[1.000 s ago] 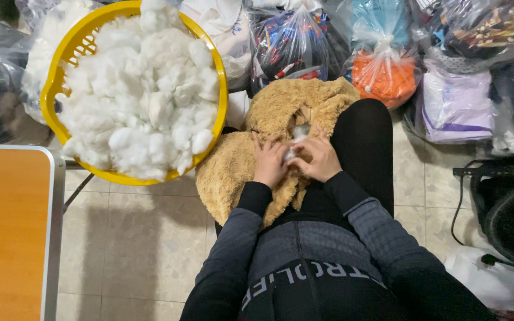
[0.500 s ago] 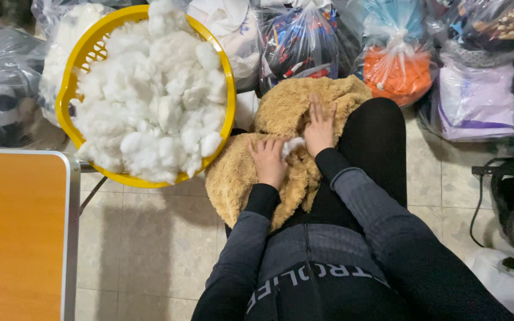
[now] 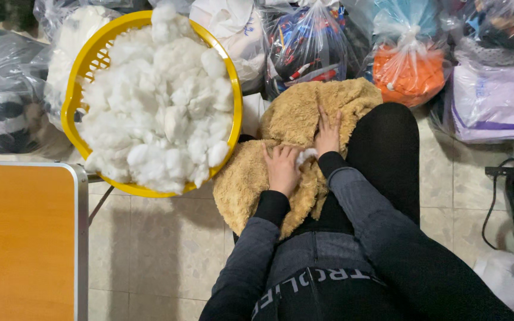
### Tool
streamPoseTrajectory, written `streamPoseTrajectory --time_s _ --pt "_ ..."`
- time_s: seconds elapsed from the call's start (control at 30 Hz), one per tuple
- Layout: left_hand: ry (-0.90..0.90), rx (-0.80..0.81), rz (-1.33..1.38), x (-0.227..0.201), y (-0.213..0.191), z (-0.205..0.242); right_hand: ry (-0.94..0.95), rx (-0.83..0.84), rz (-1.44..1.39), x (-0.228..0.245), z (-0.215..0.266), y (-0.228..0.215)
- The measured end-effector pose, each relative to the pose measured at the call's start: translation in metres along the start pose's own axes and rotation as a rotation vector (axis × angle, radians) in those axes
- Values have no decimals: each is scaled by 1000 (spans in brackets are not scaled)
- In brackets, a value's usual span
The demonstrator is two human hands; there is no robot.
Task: The person repeatedly takes handfuls of white cotton from a yellow basket and inserts them into a tan cushion resting on their lap. They press and adjust the cotton inside the cushion opening to distribute the filling.
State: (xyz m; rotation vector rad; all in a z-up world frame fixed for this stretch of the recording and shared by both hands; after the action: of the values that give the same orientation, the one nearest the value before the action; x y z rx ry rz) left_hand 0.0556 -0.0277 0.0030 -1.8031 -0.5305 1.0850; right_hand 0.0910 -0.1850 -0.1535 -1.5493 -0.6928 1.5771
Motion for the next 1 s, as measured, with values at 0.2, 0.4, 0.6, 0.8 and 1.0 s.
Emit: streamPoseTrajectory --time_s 0.2,0.4,0.6,0.8,1.0 --pt "-19 72 34 -1 -3 0 -14 30 18 2 -13 12" --pt "-30 94 11 1 3 -1 -41 -15 -141 -17 -3 -12" --pt "-19 8 11 2 -3 -1 50 -138 -753 -61 29 -48" --pt "13 -98 31 0 -5 2 44 -216 -1029 -86 79 -92" --pt "76 -117 191 6 1 7 18 -339 -1232 -95 111 -116"
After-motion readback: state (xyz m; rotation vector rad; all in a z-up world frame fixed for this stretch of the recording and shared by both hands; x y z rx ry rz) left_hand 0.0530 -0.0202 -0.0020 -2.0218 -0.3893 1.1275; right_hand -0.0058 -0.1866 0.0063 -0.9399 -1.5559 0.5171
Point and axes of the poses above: each hand's wrist, its own z-axis away from the middle knuckle, its own y-axis out of the palm, x = y × z, the point moved 6 cm from there along -z, towards the middle knuckle
